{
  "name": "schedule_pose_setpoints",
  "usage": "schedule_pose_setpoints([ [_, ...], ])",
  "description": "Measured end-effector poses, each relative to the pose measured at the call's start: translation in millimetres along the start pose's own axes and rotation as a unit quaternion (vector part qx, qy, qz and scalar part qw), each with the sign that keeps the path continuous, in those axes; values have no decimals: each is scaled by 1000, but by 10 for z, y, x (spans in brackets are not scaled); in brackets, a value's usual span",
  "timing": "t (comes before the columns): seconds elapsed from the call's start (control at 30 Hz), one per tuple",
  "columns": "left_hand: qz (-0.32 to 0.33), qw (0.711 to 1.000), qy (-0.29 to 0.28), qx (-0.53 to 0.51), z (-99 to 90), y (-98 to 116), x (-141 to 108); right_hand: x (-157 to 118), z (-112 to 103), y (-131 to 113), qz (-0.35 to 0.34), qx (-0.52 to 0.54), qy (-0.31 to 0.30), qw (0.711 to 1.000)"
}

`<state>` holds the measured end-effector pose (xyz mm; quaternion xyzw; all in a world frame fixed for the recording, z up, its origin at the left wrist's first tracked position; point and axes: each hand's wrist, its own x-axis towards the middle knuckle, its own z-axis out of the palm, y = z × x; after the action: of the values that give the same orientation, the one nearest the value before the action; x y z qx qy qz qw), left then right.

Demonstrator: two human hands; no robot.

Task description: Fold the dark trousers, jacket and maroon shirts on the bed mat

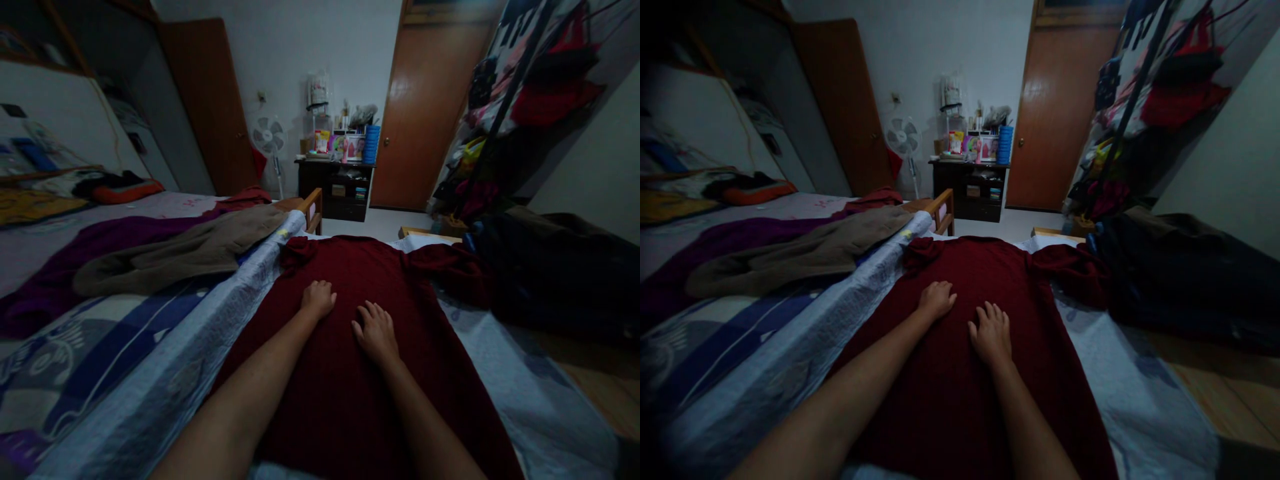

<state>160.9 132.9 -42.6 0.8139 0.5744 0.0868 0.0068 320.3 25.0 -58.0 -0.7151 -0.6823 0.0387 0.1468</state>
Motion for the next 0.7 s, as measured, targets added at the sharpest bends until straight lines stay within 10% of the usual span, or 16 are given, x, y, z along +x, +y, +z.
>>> schedule_pose_setpoints([
  [0.7,-63,998,0,9,116,-241,-611,42,75,118,-5,21,14,1000],
])
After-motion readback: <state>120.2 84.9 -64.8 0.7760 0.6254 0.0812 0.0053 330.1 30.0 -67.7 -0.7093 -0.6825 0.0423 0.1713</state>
